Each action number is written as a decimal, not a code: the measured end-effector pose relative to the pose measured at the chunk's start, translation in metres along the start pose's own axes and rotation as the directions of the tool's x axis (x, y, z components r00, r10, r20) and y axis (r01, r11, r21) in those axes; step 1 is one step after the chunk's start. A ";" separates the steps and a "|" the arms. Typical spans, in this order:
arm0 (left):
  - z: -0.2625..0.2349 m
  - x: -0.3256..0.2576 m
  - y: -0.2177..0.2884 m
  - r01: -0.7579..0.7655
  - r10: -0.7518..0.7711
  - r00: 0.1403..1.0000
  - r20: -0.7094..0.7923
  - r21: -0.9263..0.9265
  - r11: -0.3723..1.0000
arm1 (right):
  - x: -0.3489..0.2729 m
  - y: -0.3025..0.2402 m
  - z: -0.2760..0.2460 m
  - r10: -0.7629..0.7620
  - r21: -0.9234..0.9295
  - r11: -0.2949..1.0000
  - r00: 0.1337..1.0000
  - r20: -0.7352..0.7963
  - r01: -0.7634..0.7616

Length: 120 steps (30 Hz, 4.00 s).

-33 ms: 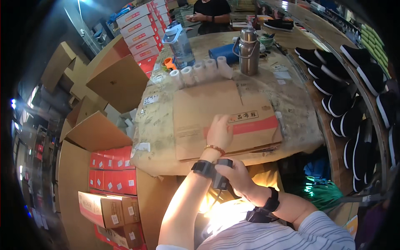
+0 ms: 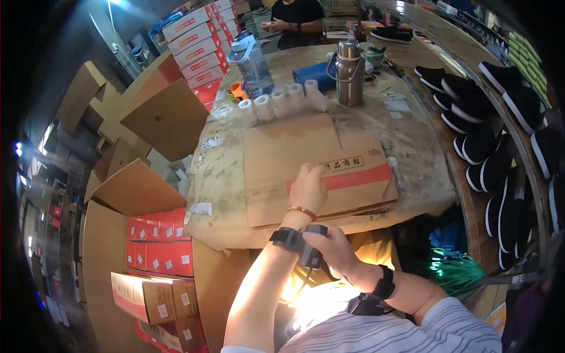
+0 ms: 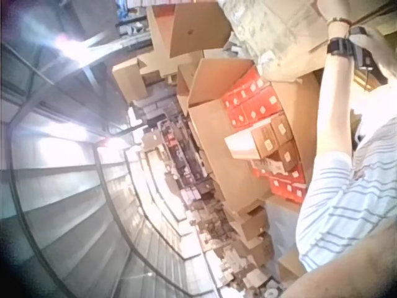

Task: The recorder is packaging shoes into individual boxes and then placing the small boxes into a large shipping carton in a warehouse setting.

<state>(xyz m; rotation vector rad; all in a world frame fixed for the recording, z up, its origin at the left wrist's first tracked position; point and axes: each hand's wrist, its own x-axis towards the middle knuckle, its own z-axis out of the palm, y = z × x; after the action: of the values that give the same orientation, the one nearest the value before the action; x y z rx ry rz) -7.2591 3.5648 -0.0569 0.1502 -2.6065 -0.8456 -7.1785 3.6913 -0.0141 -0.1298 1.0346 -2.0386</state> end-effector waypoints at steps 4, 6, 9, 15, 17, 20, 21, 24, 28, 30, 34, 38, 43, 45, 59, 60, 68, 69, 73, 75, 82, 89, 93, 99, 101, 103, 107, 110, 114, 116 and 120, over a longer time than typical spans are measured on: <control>-0.002 0.001 -0.006 -0.056 0.059 0.997 -0.053 0.051 0.997 | -0.005 0.021 0.003 -0.113 -0.137 0.982 0.988 0.107 0.127; -0.005 0.002 -0.004 -0.108 0.114 0.989 -0.096 0.064 0.992 | -0.005 0.022 0.005 -0.137 -0.112 0.982 0.984 0.116 0.150; -0.011 0.009 -0.001 0.015 -0.024 0.996 -0.086 -0.103 0.995 | -0.005 0.023 -0.001 -0.205 -0.163 0.959 0.966 0.157 0.230; -0.024 0.018 0.004 0.348 -0.407 0.905 0.125 -0.767 0.539 | 0.007 0.031 -0.033 -0.357 -0.388 0.773 0.850 0.387 0.502; -0.027 0.016 0.004 0.384 -0.407 0.895 0.185 -0.784 0.487 | 0.013 0.035 -0.041 -0.314 -0.430 0.744 0.835 0.451 0.512; -0.037 0.015 0.012 0.424 -0.413 0.854 0.318 -0.884 0.197 | 0.020 0.048 -0.052 -0.362 -0.602 0.512 0.790 0.496 0.613; -0.040 0.015 0.014 0.406 -0.404 0.826 0.393 -0.912 -0.057 | 0.021 0.051 -0.053 -0.291 -0.542 0.663 0.845 0.449 0.516; -0.040 0.012 0.017 0.416 -0.406 0.792 0.456 -0.890 -0.188 | 0.016 0.052 -0.054 -0.255 -0.512 0.711 0.855 0.452 0.482; -0.026 0.009 -0.015 0.378 -0.448 0.823 0.349 -0.925 -0.025 | -0.001 0.045 -0.034 -0.322 -0.474 0.695 0.823 0.467 0.541; -0.016 0.005 -0.030 0.221 -0.307 0.952 0.006 -0.707 0.672 | -0.005 0.043 -0.034 -0.313 -0.377 0.788 0.844 0.435 0.487; -0.021 0.001 -0.027 0.222 -0.251 0.968 0.030 -0.573 0.789 | 0.003 0.018 -0.039 -0.635 -0.757 0.402 0.753 0.174 0.515; -0.013 0.001 -0.018 0.247 -0.348 0.938 -0.004 -0.696 0.674 | 0.020 0.005 -0.032 -0.695 -0.802 0.198 0.657 0.290 0.564; -0.006 -0.007 -0.004 0.232 -0.526 0.851 -0.011 -0.890 0.393 | 0.027 0.013 -0.020 -0.732 -0.797 0.118 0.595 0.333 0.592; -0.008 -0.014 -0.008 0.128 -0.520 0.844 -0.134 -0.891 0.437 | 0.025 0.018 -0.021 -0.653 -0.701 0.136 0.595 0.469 0.700; -0.053 -0.104 -0.134 0.292 -0.240 0.941 -0.239 0.215 0.932 | 0.013 -0.052 -0.187 -0.648 -0.980 -0.159 0.762 0.012 -0.119; -0.047 -0.108 -0.143 0.372 -0.361 0.927 -0.101 0.135 0.918 | 0.017 -0.043 -0.181 -0.569 -0.965 -0.206 0.822 -0.016 -0.162; -0.067 -0.095 -0.117 0.394 -0.406 0.907 -0.116 -0.113 0.912 | 0.022 -0.064 -0.155 -0.445 -0.926 -0.171 0.865 -0.232 -0.337; -0.062 -0.095 -0.110 0.387 -0.398 0.911 -0.107 -0.112 0.915 | 0.030 -0.066 -0.157 -0.450 -0.924 -0.163 0.860 -0.242 -0.346; -0.041 -0.092 -0.016 0.411 -0.414 0.898 0.149 -0.619 0.669 | 0.047 -0.073 -0.152 -0.700 -0.790 0.555 0.660 -0.273 0.262; -0.013 -0.105 0.016 0.408 -0.136 0.883 0.448 -0.593 0.695 | 0.046 -0.084 -0.106 -0.636 -0.360 0.771 0.612 -0.470 0.525; 0.026 -0.119 0.098 0.735 -0.094 0.676 0.731 -0.657 0.168 | 0.082 -0.076 -0.086 -0.962 -0.896 -0.045 0.221 0.158 0.442; 0.016 -0.109 0.122 0.828 -0.155 0.555 0.818 -0.560 0.011 | 0.089 -0.051 -0.103 -0.349 -0.483 -0.776 0.362 0.864 0.405; 0.013 -0.110 0.122 0.836 -0.114 0.530 0.840 -0.541 -0.095 | 0.086 -0.039 -0.103 -0.159 -0.270 -0.865 0.280 0.947 0.422; 0.029 -0.121 0.100 0.866 -0.001 0.460 0.888 -0.449 -0.219 | 0.079 -0.028 -0.107 -0.092 -0.244 -0.862 0.336 0.937 0.444; 0.034 -0.128 0.102 0.864 0.004 0.476 0.879 -0.467 -0.187 | 0.082 -0.025 -0.112 -0.092 -0.314 -0.828 0.441 0.893 0.464; 0.032 -0.130 0.110 0.844 -0.103 0.536 0.838 -0.533 0.055 | 0.079 -0.039 -0.106 -0.310 -0.616 -0.709 0.633 0.709 0.342; 0.026 -0.124 0.102 0.821 -0.075 0.566 0.821 -0.553 0.138 | 0.075 -0.051 -0.081 -0.655 -0.863 -0.331 0.566 0.501 0.381; 0.011 -0.114 0.090 0.781 -0.006 0.592 0.806 -0.572 0.250 | 0.069 -0.063 -0.092 -0.633 -0.834 -0.413 0.544 0.551 0.365; -0.017 -0.096 0.033 0.534 -0.143 0.818 0.558 -0.643 0.549 | 0.048 -0.077 -0.149 -0.679 -0.967 -0.193 0.689 0.254 0.166; -0.029 -0.091 -0.023 0.253 -0.241 0.967 0.079 -0.375 0.892 | 0.033 -0.074 -0.184 -0.671 -0.994 -0.079 0.734 0.107 0.072; -0.047 -0.118 -0.128 0.396 -0.368 0.901 -0.229 0.093 0.913 | 0.018 -0.036 -0.182 -0.688 -0.973 -0.203 0.723 0.063 -0.108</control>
<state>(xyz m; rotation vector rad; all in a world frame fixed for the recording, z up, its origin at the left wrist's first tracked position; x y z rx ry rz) -7.1345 3.4619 -0.1366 0.7719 -2.4692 -0.7251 -7.2900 3.8030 -0.1124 -0.7376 3.1616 -0.9533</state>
